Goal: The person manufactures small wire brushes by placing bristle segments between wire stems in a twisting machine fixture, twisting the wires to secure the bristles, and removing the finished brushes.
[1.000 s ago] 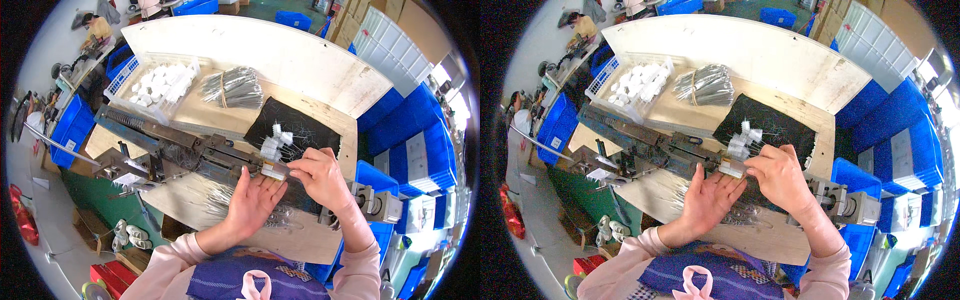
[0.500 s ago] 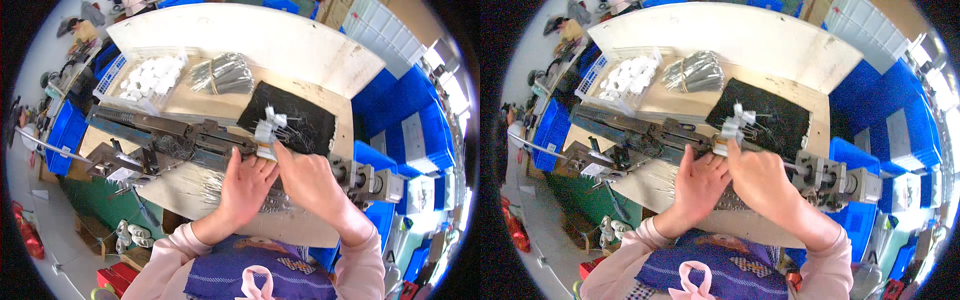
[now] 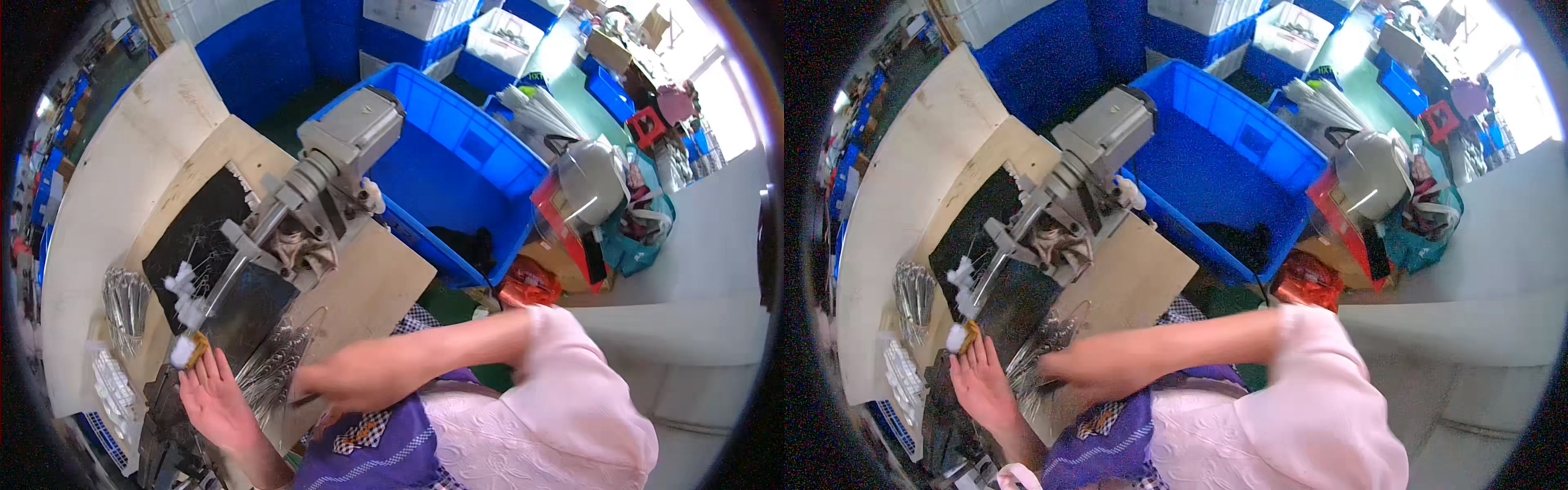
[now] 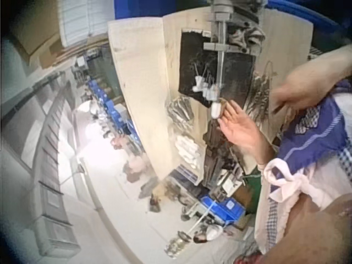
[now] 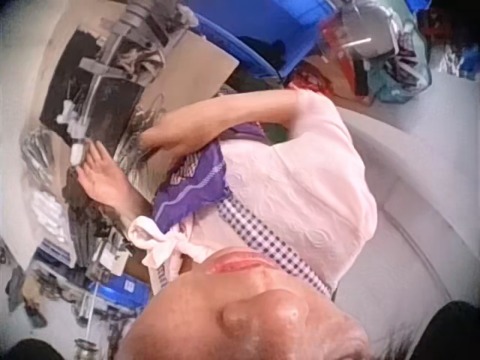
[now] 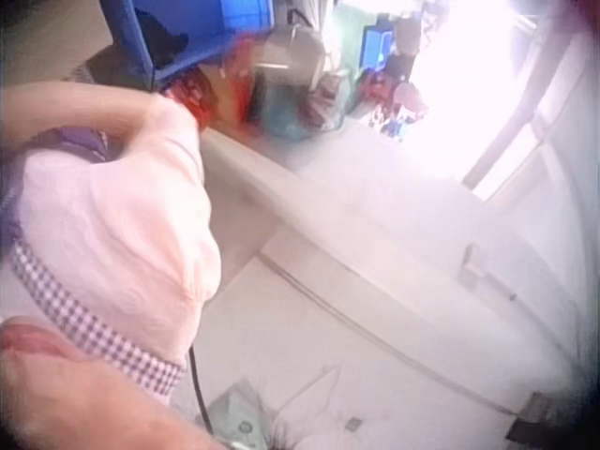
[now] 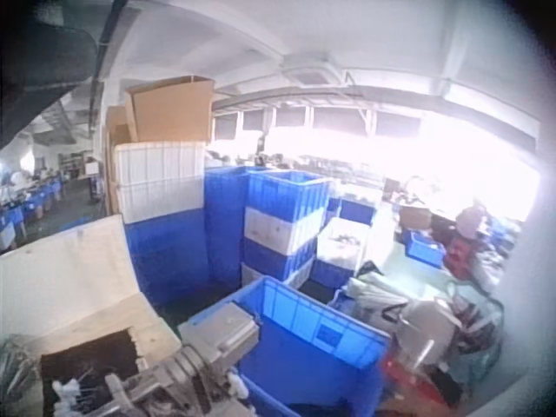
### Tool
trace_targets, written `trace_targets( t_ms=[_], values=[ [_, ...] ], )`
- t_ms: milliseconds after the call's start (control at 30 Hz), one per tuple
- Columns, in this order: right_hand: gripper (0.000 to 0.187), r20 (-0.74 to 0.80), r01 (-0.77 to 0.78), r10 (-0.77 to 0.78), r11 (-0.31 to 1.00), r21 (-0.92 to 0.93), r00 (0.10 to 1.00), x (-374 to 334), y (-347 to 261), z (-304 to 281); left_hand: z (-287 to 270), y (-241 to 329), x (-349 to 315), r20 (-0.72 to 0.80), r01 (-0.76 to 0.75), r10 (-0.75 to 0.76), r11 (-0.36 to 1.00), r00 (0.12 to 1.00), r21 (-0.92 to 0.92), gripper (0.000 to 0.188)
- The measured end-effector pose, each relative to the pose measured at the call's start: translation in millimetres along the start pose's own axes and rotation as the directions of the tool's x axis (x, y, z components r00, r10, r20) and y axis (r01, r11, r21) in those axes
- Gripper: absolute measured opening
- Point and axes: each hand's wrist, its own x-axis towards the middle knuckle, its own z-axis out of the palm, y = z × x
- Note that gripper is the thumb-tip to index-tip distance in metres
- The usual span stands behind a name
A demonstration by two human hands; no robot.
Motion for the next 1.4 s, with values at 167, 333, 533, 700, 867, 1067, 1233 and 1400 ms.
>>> trace_targets(
  t_ms=[167, 333, 533, 700, 867, 1067, 1233, 1400],
  values=[
    [0.023, -0.823, -0.569, 0.288, 0.821, -0.051, 0.489, -145.3, 103.7, -82.5, 10.0, -21.7, -11.0, -0.246, 0.211, -0.181, 0.972, 0.952, 0.103, 0.049],
    [0.047, -0.605, -0.972, 0.763, 0.149, -0.180, 0.229, -185.6, 269.7, -131.2, 11.9, -25.7, -48.9, 0.032, 0.083, -0.103, 0.923, 0.994, 0.377, 0.052],
    [0.040, -0.222, -0.830, 0.910, 0.191, -0.525, 0.350, -205.0, 474.0, -95.3, -40.8, 19.6, -94.1, 0.047, -0.061, 0.048, 0.931, 0.998, 0.359, 0.050],
    [0.025, -0.502, -0.450, 0.342, 0.886, -0.110, 0.795, -50.9, 210.6, 52.4, -47.3, 33.4, -124.9, -0.131, -0.195, 0.246, 0.930, 0.960, 0.311, 0.033],
    [0.019, -0.432, 0.143, 0.048, 0.906, 0.399, 0.900, -4.2, 189.1, 126.7, -89.1, 70.8, -209.2, 0.141, 0.086, 0.863, -0.207, 0.485, 0.975, 0.045],
    [0.018, -0.158, -0.467, 0.448, 0.877, -0.113, 0.880, -26.5, 46.4, -35.7, -234.2, 35.4, -183.4, -0.217, 0.447, 0.902, 0.030, 0.373, 0.894, 0.093],
    [0.039, 0.115, -0.292, 0.414, 0.787, -0.544, 0.903, -0.2, -9.7, -62.8, -238.2, 62.1, -194.9, -0.461, 0.538, 0.796, 0.208, 0.392, 0.817, 0.091],
    [0.032, 0.122, 0.047, 0.063, 0.675, -0.736, 0.991, 91.6, 57.2, 0.7, -293.2, 117.7, -247.3, -0.365, 0.733, 0.896, 0.067, 0.255, 0.677, 0.064]
  ],
)
